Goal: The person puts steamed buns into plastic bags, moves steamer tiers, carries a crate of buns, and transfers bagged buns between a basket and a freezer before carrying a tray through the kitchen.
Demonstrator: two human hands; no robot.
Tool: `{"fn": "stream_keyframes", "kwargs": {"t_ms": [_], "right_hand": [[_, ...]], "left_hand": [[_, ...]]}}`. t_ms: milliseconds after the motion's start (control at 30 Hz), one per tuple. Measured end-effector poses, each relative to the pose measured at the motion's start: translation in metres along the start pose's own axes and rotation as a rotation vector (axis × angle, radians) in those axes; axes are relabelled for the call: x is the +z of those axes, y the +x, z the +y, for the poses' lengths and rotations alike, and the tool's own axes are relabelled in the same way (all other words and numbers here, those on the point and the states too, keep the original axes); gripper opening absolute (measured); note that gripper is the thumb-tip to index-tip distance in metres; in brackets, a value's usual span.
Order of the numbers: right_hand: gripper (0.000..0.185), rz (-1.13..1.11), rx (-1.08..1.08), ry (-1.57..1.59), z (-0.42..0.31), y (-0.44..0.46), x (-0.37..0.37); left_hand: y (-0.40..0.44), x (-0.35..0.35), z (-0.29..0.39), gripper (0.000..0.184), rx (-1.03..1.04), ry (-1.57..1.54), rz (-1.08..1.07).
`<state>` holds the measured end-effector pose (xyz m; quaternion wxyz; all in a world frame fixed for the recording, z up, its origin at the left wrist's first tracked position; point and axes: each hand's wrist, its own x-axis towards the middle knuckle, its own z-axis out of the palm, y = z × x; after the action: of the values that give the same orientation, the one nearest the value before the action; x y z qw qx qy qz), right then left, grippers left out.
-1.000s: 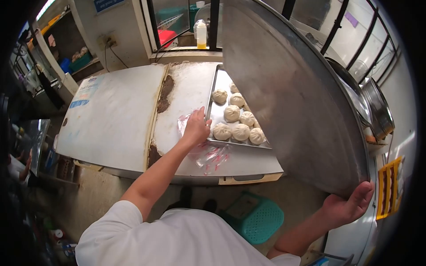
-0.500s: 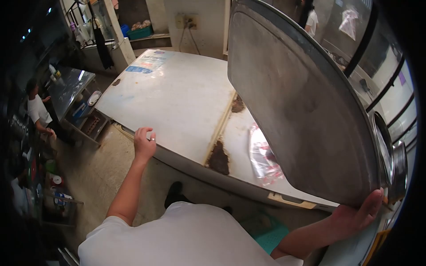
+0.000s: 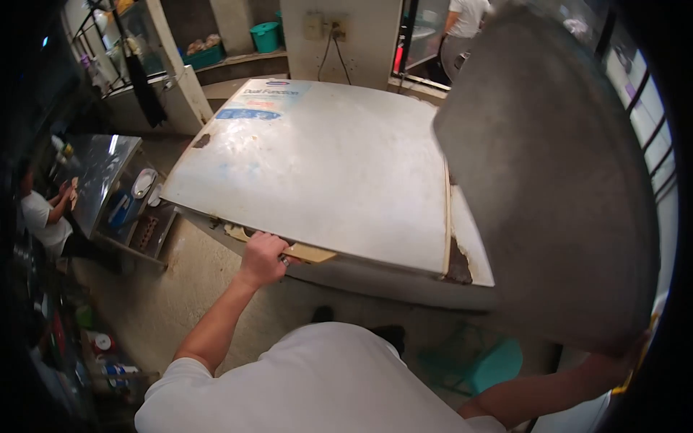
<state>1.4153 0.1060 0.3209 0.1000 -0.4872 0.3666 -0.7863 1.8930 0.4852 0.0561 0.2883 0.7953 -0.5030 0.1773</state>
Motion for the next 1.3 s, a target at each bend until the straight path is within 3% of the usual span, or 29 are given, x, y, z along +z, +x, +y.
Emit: {"fn": "stream_keyframes", "kwargs": {"t_ms": [100,200,333,367,467,567,633,733,767,833,933,1033,1133,1300], "right_hand": [[0.044,0.129,-0.431,-0.262,-0.037,0.017,-0.040],[0.052,0.244,-0.924,-0.492,-0.075,0.032,-0.066],[0.028,0.202,-1.178,-0.845,-0.119,0.025,-0.101],[0.018,0.174,-1.169,-0.937,-0.137,0.005,-0.092],[0.018,0.245,-0.472,-0.144,-0.159,-0.031,-0.092],[0.025,0.263,-0.449,-0.275,-0.160,-0.003,-0.166],[0.021,0.167,-0.548,-0.285,-0.173,-0.019,-0.156],[0.018,0.210,-0.448,-0.267,-0.176,-0.046,-0.123],[0.031,-0.211,-0.335,-0.201,-0.142,-0.014,-0.163],[0.035,-0.355,-0.423,-0.220,-0.143,-0.047,-0.099],[0.042,-0.671,-0.574,-0.112,-0.139,-0.103,0.003],[0.054,-0.786,-0.691,0.031,-0.149,-0.161,0.099],[0.050,-0.769,-0.892,0.194,-0.141,-0.198,0.186],[0.049,-0.879,-0.896,0.423,-0.107,-0.254,0.304]], "left_hand": [[0.050,-0.046,0.004,0.027,0.075,-0.036,0.103],[0.124,-0.089,0.002,0.035,0.255,0.026,0.325],[0.216,-0.127,-0.015,0.044,0.450,0.108,0.528],[0.235,-0.137,-0.018,0.043,0.478,0.156,0.545],[0.283,-0.150,-0.027,0.039,0.490,0.177,0.608],[0.318,-0.159,-0.033,0.030,0.480,0.093,0.565],[0.330,-0.171,-0.026,0.020,0.408,-0.005,0.456],[0.352,-0.171,-0.034,0.021,0.568,0.063,0.632],[0.358,-0.169,-0.037,0.022,0.588,0.102,0.768],[0.368,-0.163,-0.039,0.023,0.627,0.184,1.039],[0.376,-0.155,-0.034,0.032,0.463,0.313,1.186],[0.382,-0.155,-0.018,0.041,0.394,0.196,1.313],[0.393,-0.150,-0.023,0.049,0.294,0.306,1.282],[0.416,-0.136,-0.024,0.055,0.094,0.223,1.151]]}}
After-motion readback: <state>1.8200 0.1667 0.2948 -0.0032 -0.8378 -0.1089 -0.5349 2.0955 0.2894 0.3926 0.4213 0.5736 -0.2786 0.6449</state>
